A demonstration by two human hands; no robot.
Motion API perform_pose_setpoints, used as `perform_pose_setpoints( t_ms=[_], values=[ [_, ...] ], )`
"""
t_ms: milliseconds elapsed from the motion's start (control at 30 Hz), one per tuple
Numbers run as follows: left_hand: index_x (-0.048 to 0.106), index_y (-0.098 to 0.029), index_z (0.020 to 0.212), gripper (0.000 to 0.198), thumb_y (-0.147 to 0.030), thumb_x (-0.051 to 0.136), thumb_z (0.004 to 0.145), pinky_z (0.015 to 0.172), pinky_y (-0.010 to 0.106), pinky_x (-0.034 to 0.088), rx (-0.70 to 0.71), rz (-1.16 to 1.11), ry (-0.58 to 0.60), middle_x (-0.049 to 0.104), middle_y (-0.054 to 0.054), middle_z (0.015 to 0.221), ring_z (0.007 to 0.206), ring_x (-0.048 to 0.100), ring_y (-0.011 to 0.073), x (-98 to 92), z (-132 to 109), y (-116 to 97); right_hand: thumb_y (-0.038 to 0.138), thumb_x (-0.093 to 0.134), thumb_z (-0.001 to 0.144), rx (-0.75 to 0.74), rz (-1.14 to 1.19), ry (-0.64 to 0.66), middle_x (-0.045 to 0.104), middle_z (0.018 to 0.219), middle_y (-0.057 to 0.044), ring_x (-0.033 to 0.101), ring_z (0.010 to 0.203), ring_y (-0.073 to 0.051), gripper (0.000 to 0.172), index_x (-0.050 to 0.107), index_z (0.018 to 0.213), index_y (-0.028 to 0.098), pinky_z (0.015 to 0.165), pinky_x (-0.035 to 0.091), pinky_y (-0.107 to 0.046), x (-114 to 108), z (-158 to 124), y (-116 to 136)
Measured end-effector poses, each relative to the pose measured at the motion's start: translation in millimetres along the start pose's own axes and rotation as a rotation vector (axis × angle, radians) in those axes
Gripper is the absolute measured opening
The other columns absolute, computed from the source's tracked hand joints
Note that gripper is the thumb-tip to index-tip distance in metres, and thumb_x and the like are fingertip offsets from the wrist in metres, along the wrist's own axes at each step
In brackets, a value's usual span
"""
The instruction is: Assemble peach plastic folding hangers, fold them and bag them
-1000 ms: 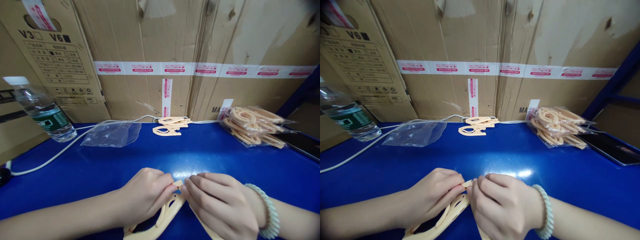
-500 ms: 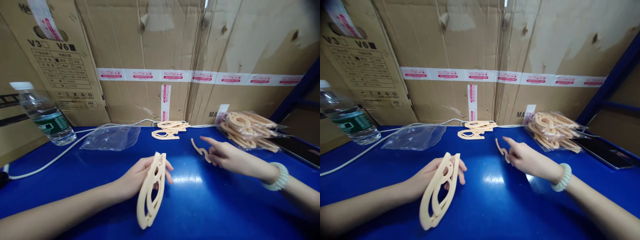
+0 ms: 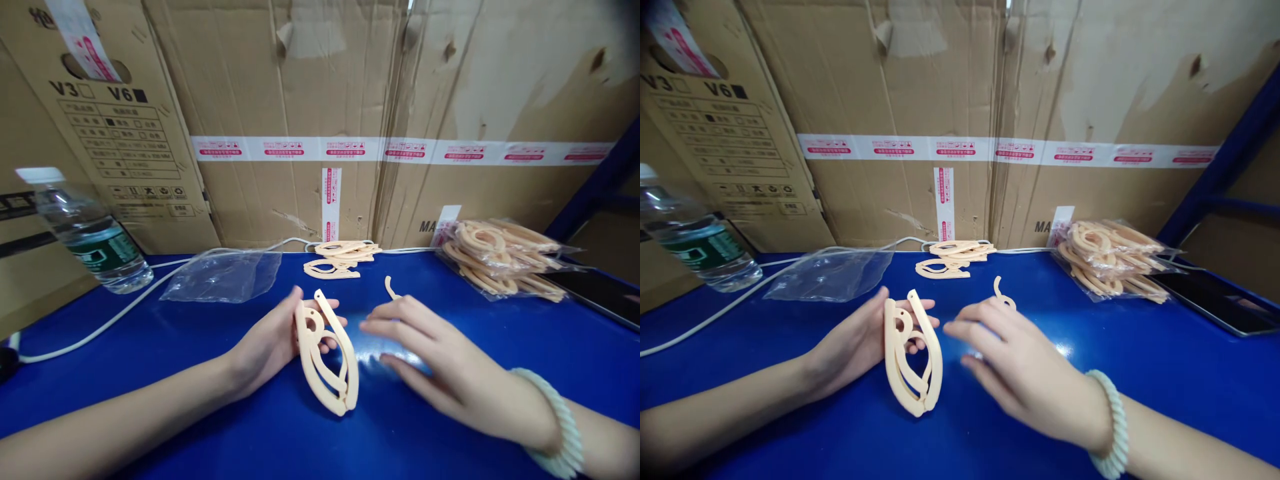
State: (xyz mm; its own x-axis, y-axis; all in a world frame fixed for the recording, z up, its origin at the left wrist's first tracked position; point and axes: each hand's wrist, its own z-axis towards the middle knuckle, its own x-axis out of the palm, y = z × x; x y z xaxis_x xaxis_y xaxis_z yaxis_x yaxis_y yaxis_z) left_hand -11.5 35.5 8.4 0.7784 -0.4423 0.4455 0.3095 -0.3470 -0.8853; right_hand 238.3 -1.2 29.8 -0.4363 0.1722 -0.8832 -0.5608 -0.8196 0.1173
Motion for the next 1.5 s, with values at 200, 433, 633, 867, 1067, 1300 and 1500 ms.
perform_pose_setpoints(
  t_ms=[200,433,633,867,1067,1300,1500],
  values=[
    [0.053,-0.018,0.131,0.055,-0.028,0.072,0.082,0.097,0.040,0.044,0.028,0.354,0.176,0.069,0.009,0.112,0.106,0.062,0.0250,-1.0,-7,4,0.015,0.041,0.100,-0.333,-0.124,-0.008,0.068,0.117,-0.007,0.052,0.121,-0.022,0.027,0.065,0.112,0.018,0.099,0.042,-0.040,16,-3,14],
    [0.063,-0.017,0.105,0.019,-0.029,0.055,0.093,0.084,0.032,0.048,0.127,0.798,0.180,0.067,0.004,0.101,0.094,0.060,0.0216,9.5,-15,10,0.010,0.045,0.096,-0.383,-0.153,-0.117,0.071,0.096,-0.004,0.059,0.107,-0.020,0.024,0.065,0.084,0.016,0.101,0.039,-0.039,28,-6,13],
    [0.056,-0.017,0.083,0.028,-0.039,0.045,0.097,0.066,0.025,0.044,0.192,0.863,0.052,0.056,0.000,0.077,0.071,0.052,0.0150,8.4,-15,14,0.010,0.040,0.095,-0.267,-0.352,-0.084,0.067,0.093,-0.008,0.059,0.096,-0.023,0.024,0.063,0.088,0.014,0.096,0.039,-0.041,28,-6,17],
    [0.054,-0.016,0.069,0.040,-0.036,0.036,0.099,0.067,0.027,0.043,0.255,0.933,0.051,0.055,0.001,0.071,0.068,0.053,0.0150,9.5,-14,14,0.008,0.038,0.093,-0.128,-0.398,0.061,0.057,0.066,-0.001,0.048,0.060,-0.017,0.026,0.056,0.078,0.018,0.074,0.036,-0.037,30,-5,19],
    [0.055,-0.016,0.069,0.046,-0.047,0.039,0.098,0.062,0.025,0.043,0.173,0.811,0.058,0.056,0.001,0.061,0.060,0.054,0.0142,7.0,-17,17,0.006,0.036,0.095,-0.244,-0.427,-0.057,0.055,0.063,-0.001,0.047,0.057,-0.016,0.029,0.062,0.084,0.015,0.072,0.035,-0.036,29,-6,23],
    [0.047,-0.017,0.061,0.050,-0.057,0.047,0.092,0.043,0.021,0.035,0.068,0.444,-0.048,0.054,-0.002,0.048,0.037,0.044,0.0085,-2.5,-3,12,0.011,0.040,0.096,-0.318,-0.423,-0.221,0.067,0.072,-0.003,0.058,0.067,-0.017,0.027,0.060,0.080,0.019,0.076,0.040,-0.036,9,-8,16],
    [0.050,-0.016,0.068,0.048,-0.059,0.055,0.087,0.048,0.022,0.038,0.083,0.385,-0.057,0.060,0.000,0.056,0.045,0.052,0.0100,0.1,-1,10,0.001,0.038,0.092,-0.080,-0.183,0.018,0.071,0.100,-0.006,0.058,0.111,-0.022,0.031,0.058,0.108,0.018,0.108,0.028,-0.056,-11,-4,-25]
  ],
)
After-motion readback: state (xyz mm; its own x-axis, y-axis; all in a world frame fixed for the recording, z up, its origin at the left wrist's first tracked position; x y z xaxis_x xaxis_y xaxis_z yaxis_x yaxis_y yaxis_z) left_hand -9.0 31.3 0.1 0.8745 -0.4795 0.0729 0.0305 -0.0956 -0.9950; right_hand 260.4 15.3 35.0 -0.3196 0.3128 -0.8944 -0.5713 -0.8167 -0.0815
